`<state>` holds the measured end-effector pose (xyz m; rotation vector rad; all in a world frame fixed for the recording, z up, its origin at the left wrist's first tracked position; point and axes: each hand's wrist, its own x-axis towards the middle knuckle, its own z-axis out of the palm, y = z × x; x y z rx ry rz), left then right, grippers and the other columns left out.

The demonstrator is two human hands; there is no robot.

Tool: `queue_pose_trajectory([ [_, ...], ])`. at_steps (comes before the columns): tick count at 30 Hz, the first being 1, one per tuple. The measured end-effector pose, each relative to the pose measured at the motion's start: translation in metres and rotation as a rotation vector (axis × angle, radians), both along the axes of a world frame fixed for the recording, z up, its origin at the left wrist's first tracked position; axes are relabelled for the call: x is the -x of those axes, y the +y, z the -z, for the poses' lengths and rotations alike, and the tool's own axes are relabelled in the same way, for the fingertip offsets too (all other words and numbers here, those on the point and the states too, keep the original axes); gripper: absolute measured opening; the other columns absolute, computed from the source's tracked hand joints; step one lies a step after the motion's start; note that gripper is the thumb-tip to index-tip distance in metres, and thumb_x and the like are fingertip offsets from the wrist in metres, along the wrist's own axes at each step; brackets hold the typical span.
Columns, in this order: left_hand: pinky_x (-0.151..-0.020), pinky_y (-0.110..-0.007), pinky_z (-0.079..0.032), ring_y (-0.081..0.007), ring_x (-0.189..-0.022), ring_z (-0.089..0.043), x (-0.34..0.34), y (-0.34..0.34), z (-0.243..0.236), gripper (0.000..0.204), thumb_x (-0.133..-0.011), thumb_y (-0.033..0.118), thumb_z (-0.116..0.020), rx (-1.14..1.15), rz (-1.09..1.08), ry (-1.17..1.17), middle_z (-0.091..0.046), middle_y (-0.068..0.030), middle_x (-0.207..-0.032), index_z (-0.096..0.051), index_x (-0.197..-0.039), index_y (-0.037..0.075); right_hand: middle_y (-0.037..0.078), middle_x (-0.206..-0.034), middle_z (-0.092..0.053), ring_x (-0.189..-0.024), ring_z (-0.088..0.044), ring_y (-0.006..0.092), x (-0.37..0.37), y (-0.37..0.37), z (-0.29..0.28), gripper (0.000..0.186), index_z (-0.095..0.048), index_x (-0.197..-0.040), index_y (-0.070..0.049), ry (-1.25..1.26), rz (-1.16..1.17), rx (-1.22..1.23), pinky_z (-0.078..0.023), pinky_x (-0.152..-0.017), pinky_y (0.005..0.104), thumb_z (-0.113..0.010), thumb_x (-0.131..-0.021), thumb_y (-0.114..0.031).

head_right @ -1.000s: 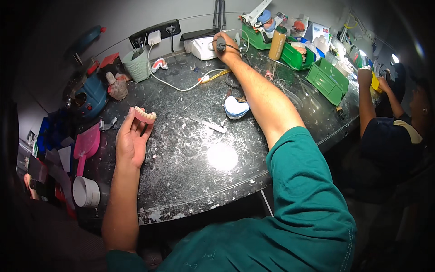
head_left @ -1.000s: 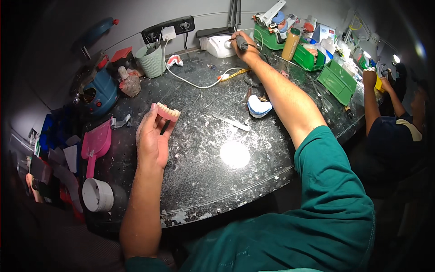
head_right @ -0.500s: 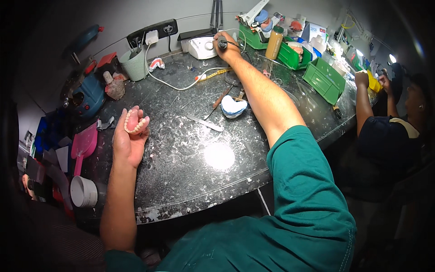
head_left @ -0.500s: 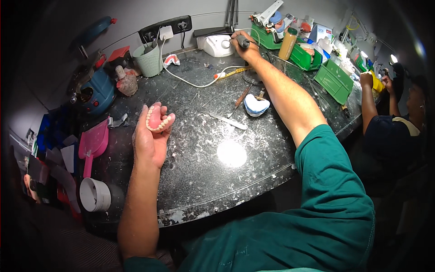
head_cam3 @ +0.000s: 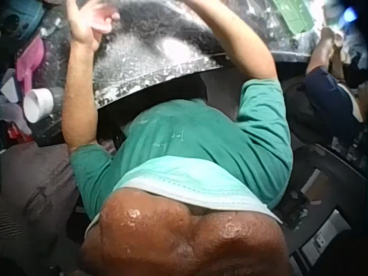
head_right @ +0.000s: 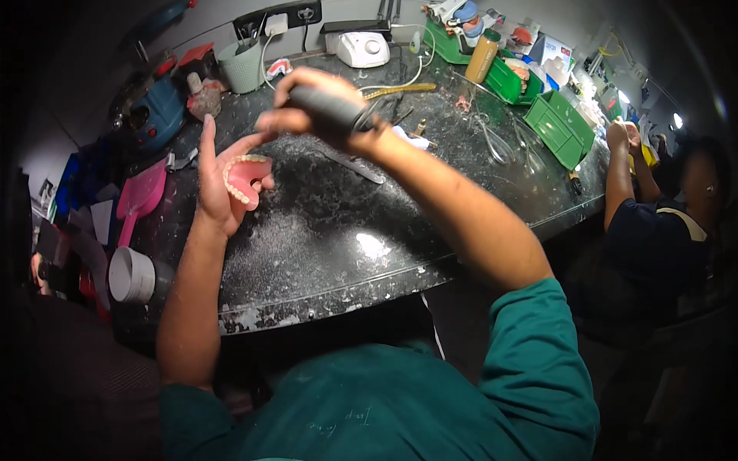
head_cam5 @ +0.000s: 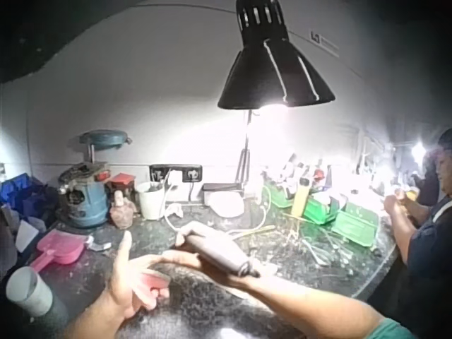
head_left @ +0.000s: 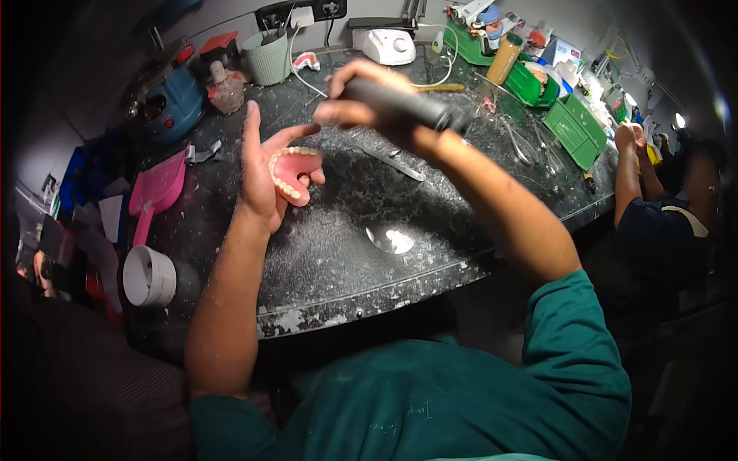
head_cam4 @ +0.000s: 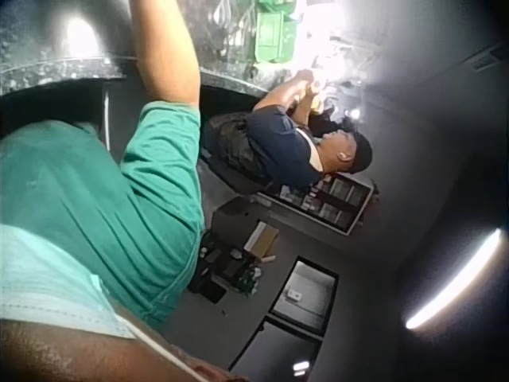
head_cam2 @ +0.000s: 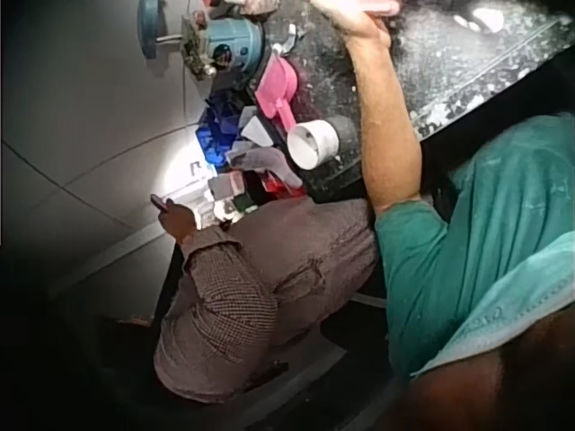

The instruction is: The person grinds and shapes a denture using a rotary handpiece, changes the tool bit, and polishes the denture base and teeth with the rotary tool.

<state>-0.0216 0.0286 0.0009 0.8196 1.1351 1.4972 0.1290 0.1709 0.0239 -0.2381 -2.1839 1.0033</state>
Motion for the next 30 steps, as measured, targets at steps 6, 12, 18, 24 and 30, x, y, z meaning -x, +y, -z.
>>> queue_pose_trajectory([
  [6,-0.06,-0.025,-0.047,-0.0134,-0.068,-0.061,-0.003,0.01,0.013,0.084,-0.091,0.075,-0.03,-0.029,-0.026,-0.083,-0.067,-0.007,-0.087,-0.058,-0.116,-0.001,0.005,-0.087,-0.068,-0.08,-0.066,0.012,0.001,-0.039,0.037,0.034,-0.057,-0.102,-0.009,0.156,0.018,0.165,-0.055,-0.071,0.0277,-0.08,-0.08,-0.02],
  [12,-0.075,-0.024,-0.052,-0.0115,-0.081,-0.064,-0.012,0.004,0.016,0.03,-0.093,0.022,-0.066,-0.094,-0.054,0.081,-0.068,-0.0057,-0.094,-0.064,-0.112,0.0,0.007,-0.085,-0.068,-0.078,-0.067,0.012,-0.014,-0.012,0.05,0.033,-0.052,-0.104,-0.006,0.433,0.244,0.12,-0.056,-0.07,0.0267,-0.077,-0.083,-0.01],
  [18,-0.077,-0.024,-0.052,-0.0102,-0.087,-0.063,-0.009,0.004,0.017,0.03,-0.092,0.016,-0.066,-0.173,-0.048,0.054,-0.067,-0.0056,-0.098,-0.064,-0.116,-0.001,0.006,-0.085,-0.069,-0.076,-0.069,0.0149,-0.008,-0.023,0.052,0.035,-0.056,-0.103,-0.007,0.427,0.274,0.069,-0.055,-0.069,0.0286,-0.08,-0.081,-0.019],
  [24,-0.086,-0.028,-0.052,-0.0116,-0.091,-0.063,-0.017,0.004,0.012,0.034,-0.086,0.0,-0.07,-0.392,-0.397,0.723,-0.065,-0.0066,-0.104,-0.062,-0.119,-0.004,0.009,-0.099,-0.068,-0.094,-0.067,0.0185,-0.012,-0.02,0.047,0.031,-0.058,-0.107,-0.006,0.506,0.229,-0.089,-0.053,-0.084,0.0307,-0.076,-0.083,-0.013],
  [30,-0.082,-0.03,-0.058,-0.0189,-0.09,-0.068,-0.02,0.008,0.019,0.038,-0.089,0.003,-0.068,-0.343,-0.302,0.089,-0.065,-0.0131,-0.102,-0.047,-0.121,-0.003,0.008,-0.102,-0.068,-0.096,-0.067,0.0199,-0.01,-0.029,0.051,0.036,-0.059,-0.112,-0.008,0.467,0.083,-0.166,-0.053,-0.085,0.032,-0.077,-0.08,-0.008],
])
